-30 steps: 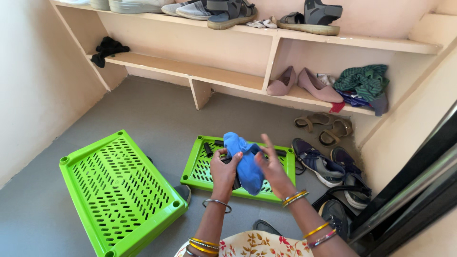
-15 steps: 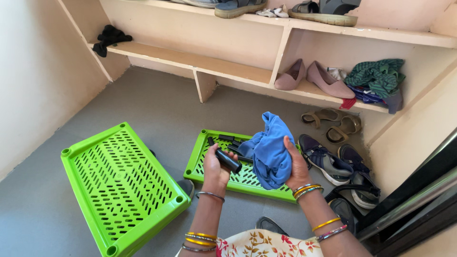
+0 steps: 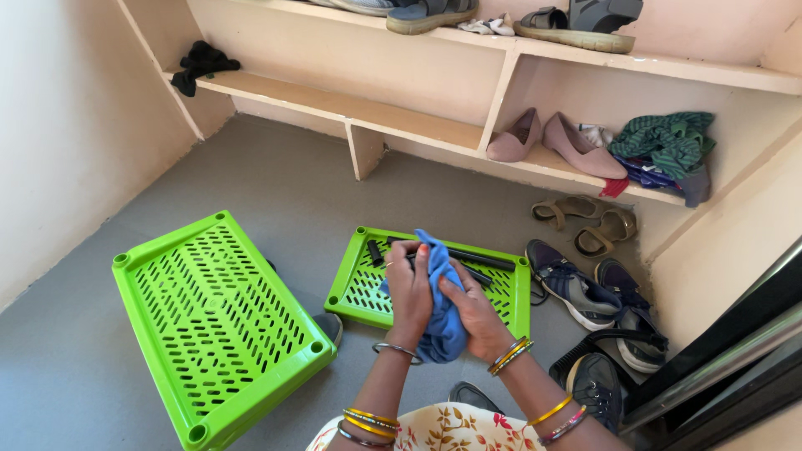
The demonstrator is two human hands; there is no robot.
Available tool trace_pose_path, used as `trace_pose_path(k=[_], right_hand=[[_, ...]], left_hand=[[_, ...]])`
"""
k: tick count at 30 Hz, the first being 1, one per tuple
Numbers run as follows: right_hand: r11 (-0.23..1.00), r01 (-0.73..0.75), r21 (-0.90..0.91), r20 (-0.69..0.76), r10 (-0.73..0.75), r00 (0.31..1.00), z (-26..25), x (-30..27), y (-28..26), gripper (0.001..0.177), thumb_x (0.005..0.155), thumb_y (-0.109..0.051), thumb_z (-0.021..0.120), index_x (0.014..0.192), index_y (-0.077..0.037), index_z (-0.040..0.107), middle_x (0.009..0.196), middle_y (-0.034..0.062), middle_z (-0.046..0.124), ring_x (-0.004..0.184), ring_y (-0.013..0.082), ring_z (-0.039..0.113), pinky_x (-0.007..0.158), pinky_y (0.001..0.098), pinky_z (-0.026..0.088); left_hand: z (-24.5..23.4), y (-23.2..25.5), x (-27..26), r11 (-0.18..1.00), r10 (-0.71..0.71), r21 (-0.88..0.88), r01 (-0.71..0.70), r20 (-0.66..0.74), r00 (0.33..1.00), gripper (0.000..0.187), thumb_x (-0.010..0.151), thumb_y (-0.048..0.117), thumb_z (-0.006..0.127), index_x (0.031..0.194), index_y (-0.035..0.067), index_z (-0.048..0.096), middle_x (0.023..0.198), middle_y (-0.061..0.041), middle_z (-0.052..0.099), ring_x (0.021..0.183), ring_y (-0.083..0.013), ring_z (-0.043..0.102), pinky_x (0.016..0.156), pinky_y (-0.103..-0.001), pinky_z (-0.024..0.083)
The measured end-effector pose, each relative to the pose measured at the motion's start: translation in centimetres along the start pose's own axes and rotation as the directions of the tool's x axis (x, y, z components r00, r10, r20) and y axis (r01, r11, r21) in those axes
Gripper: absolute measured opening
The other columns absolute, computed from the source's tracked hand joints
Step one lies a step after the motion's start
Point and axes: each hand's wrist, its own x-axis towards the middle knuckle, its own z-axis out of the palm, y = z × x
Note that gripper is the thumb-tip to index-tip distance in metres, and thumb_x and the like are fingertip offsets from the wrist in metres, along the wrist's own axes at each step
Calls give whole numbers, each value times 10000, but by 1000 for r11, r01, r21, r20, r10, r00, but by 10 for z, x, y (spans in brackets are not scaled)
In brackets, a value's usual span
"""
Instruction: The person wipes a green plastic furniture tray and several black cylindrical rods with a blue cloth. The person handles the tray and rods one at a time, wiping each surface and placing them back on the floor.
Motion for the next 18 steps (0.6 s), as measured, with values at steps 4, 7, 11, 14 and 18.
trace_pose_path(k=[4, 7, 11, 14, 18], right_hand=[[994, 53, -97, -83, -61, 995, -22, 5, -11, 342, 899, -62, 703, 1238, -62, 659, 1063, 49, 729, 882, 134, 711, 788, 307, 595], [968, 106, -228, -136, -140, 981, -46, 12, -30, 224, 901, -24, 718, 1124, -22, 697, 975, 49, 748, 804, 129, 711, 729, 285, 595], [949, 174, -265, -201, -231, 952, -69, 13, -49, 185, 904, -42, 706, 1089, -39, 707, 931, 45, 741, 759, 121, 705, 683, 277, 595], [960, 192, -204, -273, -244, 930, -72, 9, -61, 173, 971, -135, 663, 1101, -31, 711, 938, 48, 742, 752, 118, 705, 674, 271, 593], [961, 189, -203, -283, -242, 928, -63, 1, -67, 256, 1008, -219, 638, 1111, 8, 698, 956, 54, 749, 780, 125, 722, 706, 272, 607]], left_hand=[[-7, 21, 2, 997, 74, 12, -79, 253, 965, 235, 1061, 227, 528, 1132, 5, 556, 1077, -213, 671, 1007, -355, 638, 878, -419, 478], [-15, 25, 8, 977, -115, 209, 35, 386, 915, 373, 958, 354, 699, 1077, 24, 572, 955, -183, 717, 872, -311, 697, 766, -433, 544], [-20, 18, 8, 994, -76, -54, 92, 243, 967, 423, 866, 251, 812, 1109, 12, 560, 969, -143, 692, 830, -238, 680, 707, -369, 545], [-14, 6, 10, 886, -366, -242, 395, 156, 917, 378, 846, 192, 789, 1118, 47, 570, 932, -66, 647, 763, -181, 651, 624, -287, 542], [3, -9, 10, 564, -506, -713, 418, 102, 856, 356, 819, 105, 805, 1022, 59, 516, 916, 7, 623, 853, -174, 698, 742, -281, 627]])
